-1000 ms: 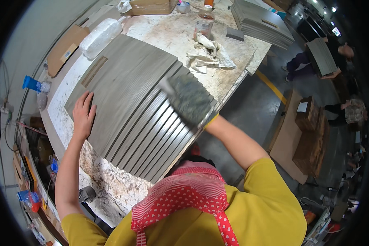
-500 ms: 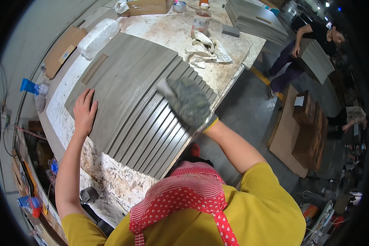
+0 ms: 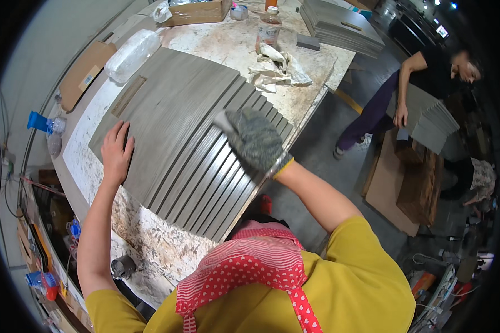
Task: The person sands the grooves and edges of wooden panels using a sanding block, wipes them with a cloth, stacks the panels, applies a substance from a container onto a sponge, and sands additional wooden panels.
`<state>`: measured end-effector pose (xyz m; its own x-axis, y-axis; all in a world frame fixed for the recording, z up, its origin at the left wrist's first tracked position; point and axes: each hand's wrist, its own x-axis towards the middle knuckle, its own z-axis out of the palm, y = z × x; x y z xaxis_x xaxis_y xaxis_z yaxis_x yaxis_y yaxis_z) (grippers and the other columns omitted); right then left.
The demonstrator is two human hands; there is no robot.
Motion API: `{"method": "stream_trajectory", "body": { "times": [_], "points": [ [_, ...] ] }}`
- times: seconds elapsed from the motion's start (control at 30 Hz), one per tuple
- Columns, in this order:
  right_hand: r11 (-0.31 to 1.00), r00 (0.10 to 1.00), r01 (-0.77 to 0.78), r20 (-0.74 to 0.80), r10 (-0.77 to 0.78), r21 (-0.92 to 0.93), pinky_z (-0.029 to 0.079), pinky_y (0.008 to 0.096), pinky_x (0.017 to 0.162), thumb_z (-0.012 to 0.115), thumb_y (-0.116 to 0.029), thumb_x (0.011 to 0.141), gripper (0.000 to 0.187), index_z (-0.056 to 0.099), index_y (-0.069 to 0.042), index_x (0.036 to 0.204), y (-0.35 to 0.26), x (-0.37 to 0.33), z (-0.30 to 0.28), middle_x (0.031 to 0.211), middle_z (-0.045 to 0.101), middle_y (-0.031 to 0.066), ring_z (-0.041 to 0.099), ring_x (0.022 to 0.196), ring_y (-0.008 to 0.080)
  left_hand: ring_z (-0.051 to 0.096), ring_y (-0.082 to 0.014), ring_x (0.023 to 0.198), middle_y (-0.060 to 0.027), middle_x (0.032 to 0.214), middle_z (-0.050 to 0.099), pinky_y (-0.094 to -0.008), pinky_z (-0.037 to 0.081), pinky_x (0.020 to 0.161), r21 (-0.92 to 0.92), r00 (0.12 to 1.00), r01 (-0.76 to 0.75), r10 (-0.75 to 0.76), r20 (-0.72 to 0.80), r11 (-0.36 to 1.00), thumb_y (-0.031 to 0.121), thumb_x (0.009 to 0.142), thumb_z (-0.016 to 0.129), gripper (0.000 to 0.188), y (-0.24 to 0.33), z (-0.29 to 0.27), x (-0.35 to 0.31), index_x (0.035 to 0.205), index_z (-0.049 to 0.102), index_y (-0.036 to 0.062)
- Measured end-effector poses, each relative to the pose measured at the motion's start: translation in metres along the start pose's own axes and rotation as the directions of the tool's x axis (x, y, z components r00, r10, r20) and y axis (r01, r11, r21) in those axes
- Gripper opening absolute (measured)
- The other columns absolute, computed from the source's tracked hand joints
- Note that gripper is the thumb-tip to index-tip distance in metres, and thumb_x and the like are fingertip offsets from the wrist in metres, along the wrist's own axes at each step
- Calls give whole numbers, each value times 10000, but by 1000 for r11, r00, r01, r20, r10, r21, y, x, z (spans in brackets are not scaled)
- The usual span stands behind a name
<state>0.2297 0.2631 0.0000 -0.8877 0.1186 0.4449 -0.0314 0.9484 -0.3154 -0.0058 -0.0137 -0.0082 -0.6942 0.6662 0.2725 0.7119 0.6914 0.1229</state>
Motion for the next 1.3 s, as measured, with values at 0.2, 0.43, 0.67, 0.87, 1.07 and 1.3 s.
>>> {"method": "stream_trajectory", "body": {
  "times": [0.2,0.43,0.67,0.87,1.07,1.3],
  "points": [
    [988,971,-131,-192,146,86,447,425,794,578,-335,897,405,587,-7,1134,9,6,6,927,589,192,561,910,336,389,-300,1290,-90,1403,431,-441,302,1043,-39,1000,5,-5,16,999,312,925,492,450,3,-4,0,1336,481,130],
    [996,997,-80,-11,80,28,452,419,835,540,-330,898,398,586,-28,1154,-12,4,-5,1001,579,195,555,954,352,404,-302,1271,-84,1383,455,-439,310,1038,-54,1000,-10,10,-10,998,330,904,505,461,-7,2,-1,1316,500,123],
    [998,996,51,75,-53,38,461,398,906,613,-196,858,397,571,-55,1227,-58,-16,15,1113,579,183,568,1021,334,408,-304,1271,-89,1368,472,-437,318,1030,-81,999,-27,23,-46,996,341,897,514,454,-5,7,4,1295,525,123],
    [995,998,22,-49,-27,-94,439,446,894,563,-189,853,426,545,-24,1245,-34,-5,18,1136,570,198,538,1014,370,406,-298,1277,-88,1370,471,-444,313,1033,-85,997,-24,19,-69,996,362,904,498,455,-5,7,1,1291,531,126],
    [968,984,22,167,-66,249,494,407,768,595,-221,835,425,555,-46,1220,-131,-37,27,997,571,144,573,901,308,412,-291,1274,-85,1367,476,-450,319,1029,-84,998,-13,7,-67,996,375,903,497,459,-6,9,-1,1290,534,130],
    [988,990,49,125,-68,148,475,417,852,614,-293,839,454,570,-40,1214,-120,-37,21,1063,575,153,572,980,313,423,-302,1261,-86,1368,479,-432,336,1019,-61,996,-24,19,-89,998,374,910,502,456,-7,9,-1,1298,530,137]
  ]
}}
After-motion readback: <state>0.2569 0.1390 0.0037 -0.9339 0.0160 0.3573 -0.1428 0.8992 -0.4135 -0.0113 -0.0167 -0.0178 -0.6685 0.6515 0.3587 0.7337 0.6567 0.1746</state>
